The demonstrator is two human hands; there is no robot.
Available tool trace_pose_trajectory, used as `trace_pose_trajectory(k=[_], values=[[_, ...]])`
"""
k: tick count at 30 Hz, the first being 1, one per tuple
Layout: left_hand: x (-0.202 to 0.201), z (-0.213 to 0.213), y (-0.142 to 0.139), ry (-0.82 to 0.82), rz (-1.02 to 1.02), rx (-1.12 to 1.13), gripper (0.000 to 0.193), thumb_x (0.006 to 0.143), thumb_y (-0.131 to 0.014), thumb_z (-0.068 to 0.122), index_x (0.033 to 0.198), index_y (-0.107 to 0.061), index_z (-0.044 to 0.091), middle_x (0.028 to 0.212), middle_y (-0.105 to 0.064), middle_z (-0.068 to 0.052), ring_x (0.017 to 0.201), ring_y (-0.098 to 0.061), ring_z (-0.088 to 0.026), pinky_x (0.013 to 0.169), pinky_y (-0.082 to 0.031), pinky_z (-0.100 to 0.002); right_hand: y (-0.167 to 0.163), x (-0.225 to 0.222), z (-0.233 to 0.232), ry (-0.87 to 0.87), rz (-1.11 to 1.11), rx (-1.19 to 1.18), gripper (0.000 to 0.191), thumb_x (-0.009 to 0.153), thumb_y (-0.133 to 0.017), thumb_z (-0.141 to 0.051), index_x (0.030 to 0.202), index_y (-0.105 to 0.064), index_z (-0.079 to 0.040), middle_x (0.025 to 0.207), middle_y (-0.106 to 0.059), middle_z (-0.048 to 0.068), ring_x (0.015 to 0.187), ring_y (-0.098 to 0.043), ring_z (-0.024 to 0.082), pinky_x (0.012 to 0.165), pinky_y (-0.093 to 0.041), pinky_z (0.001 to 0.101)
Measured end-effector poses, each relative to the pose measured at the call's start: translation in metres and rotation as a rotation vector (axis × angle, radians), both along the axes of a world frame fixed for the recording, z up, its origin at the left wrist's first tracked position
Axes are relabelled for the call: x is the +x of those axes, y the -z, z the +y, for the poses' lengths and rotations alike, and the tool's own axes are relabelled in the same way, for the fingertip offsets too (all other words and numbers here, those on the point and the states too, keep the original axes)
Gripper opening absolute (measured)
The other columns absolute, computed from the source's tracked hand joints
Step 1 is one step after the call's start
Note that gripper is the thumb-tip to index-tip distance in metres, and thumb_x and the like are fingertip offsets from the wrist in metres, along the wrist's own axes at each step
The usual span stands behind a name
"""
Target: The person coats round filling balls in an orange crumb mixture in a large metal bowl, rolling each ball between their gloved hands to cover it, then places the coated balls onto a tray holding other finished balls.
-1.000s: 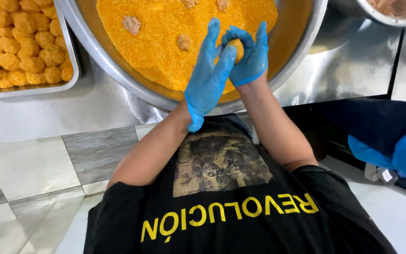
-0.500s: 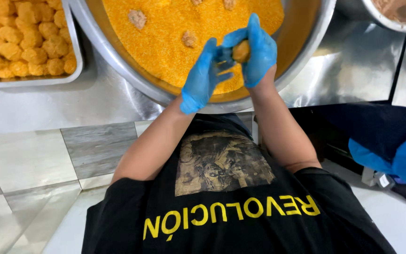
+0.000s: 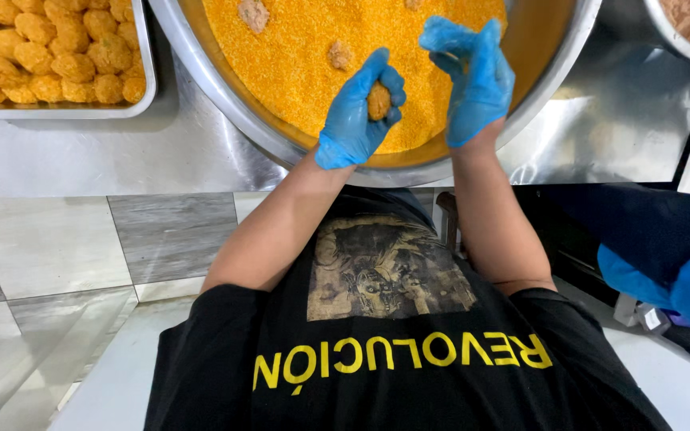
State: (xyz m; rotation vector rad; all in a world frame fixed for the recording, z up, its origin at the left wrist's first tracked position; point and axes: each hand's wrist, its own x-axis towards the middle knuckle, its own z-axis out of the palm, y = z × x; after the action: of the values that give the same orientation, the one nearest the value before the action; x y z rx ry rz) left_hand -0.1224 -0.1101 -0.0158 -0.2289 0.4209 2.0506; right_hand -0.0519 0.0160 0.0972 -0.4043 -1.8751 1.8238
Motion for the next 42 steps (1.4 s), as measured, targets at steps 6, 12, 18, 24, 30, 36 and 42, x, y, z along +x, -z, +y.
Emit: trace_pose_trajectory(k=[6, 12, 18, 24, 30, 36, 42], values=[[-0.001, -0.011, -0.041, -0.131, 0.023, 0.075, 0.052, 0.105, -0.044, 0.050, 0.120, -0.067, 0.006, 0.113, -0.070, -0.008, 0.108, -0.067, -0.022, 0.093, -0.057, -0.041, 0.005, 0.008, -0.032, 0.018, -0.031, 0.459, 0.046, 0.119, -0.041, -0.037, 0.138, -0.061, 0.000, 0.142, -0.063, 0.017, 0.135, -0.057, 0.031, 0.122, -0.041, 0.0452], [0.016, -0.011, -0.031, -0.126, 0.175, 0.190, 0.040, 0.114, -0.047, 0.030, 0.145, -0.056, 0.007, 0.145, -0.059, -0.009, 0.137, -0.058, -0.021, 0.117, -0.048, -0.039, 0.007, 0.015, -0.025, -0.162, 0.118, 1.001, 0.062, 0.110, -0.052, -0.046, 0.145, -0.053, 0.006, 0.149, -0.054, 0.024, 0.145, -0.048, 0.044, 0.125, -0.033, 0.0530], [-0.006, -0.002, -0.003, -0.254, 0.020, 0.274, 0.029, 0.116, -0.047, 0.025, 0.124, -0.062, 0.002, 0.124, -0.067, -0.011, 0.119, -0.063, -0.024, 0.105, -0.052, -0.040, 0.010, -0.008, -0.048, -0.282, -0.017, 1.036, 0.071, 0.108, -0.049, -0.049, 0.151, -0.049, 0.007, 0.158, -0.046, 0.027, 0.152, -0.039, 0.047, 0.128, -0.028, 0.0587], [-0.085, -0.128, -0.002, -0.557, 0.965, -0.181, 0.033, 0.103, -0.075, 0.025, 0.124, -0.059, 0.006, 0.122, -0.060, -0.006, 0.123, -0.059, -0.022, 0.109, -0.054, -0.044, 0.029, 0.004, -0.045, -0.100, -0.050, 0.768, 0.072, 0.111, -0.038, -0.052, 0.157, -0.047, 0.003, 0.165, -0.044, 0.023, 0.159, -0.036, 0.042, 0.132, -0.027, 0.0489], [-0.224, -0.280, 0.018, -0.620, 0.805, -1.108, 0.032, 0.091, -0.072, 0.010, 0.120, -0.060, 0.003, 0.101, -0.067, -0.005, 0.088, -0.063, -0.017, 0.077, -0.054, -0.034, 0.050, 0.030, -0.035, -0.177, -0.127, 0.973, 0.059, 0.104, -0.056, -0.026, 0.154, -0.047, 0.003, 0.159, -0.046, 0.026, 0.150, -0.043, 0.043, 0.126, -0.035, 0.0513], [-0.290, -0.265, 0.047, 0.013, 1.089, -1.773, 0.032, 0.089, -0.070, 0.012, 0.119, -0.060, 0.004, 0.104, -0.069, -0.007, 0.092, -0.067, -0.022, 0.082, -0.056, -0.039, 0.057, 0.023, -0.031, -0.249, -0.168, 1.000, 0.066, 0.094, -0.065, -0.004, 0.156, -0.043, 0.001, 0.159, -0.047, 0.024, 0.149, -0.045, 0.043, 0.124, -0.038, 0.0515], [-0.306, -0.240, 0.051, 0.466, 1.218, -1.891, 0.027, 0.095, -0.069, 0.019, 0.117, -0.062, 0.005, 0.104, -0.070, -0.011, 0.093, -0.067, -0.025, 0.083, -0.055, -0.041, 0.068, 0.016, -0.037, -0.181, -0.135, 0.915, 0.068, 0.099, -0.063, 0.009, 0.160, -0.036, -0.001, 0.163, -0.045, 0.020, 0.145, -0.051, 0.039, 0.118, -0.049, 0.0456]])
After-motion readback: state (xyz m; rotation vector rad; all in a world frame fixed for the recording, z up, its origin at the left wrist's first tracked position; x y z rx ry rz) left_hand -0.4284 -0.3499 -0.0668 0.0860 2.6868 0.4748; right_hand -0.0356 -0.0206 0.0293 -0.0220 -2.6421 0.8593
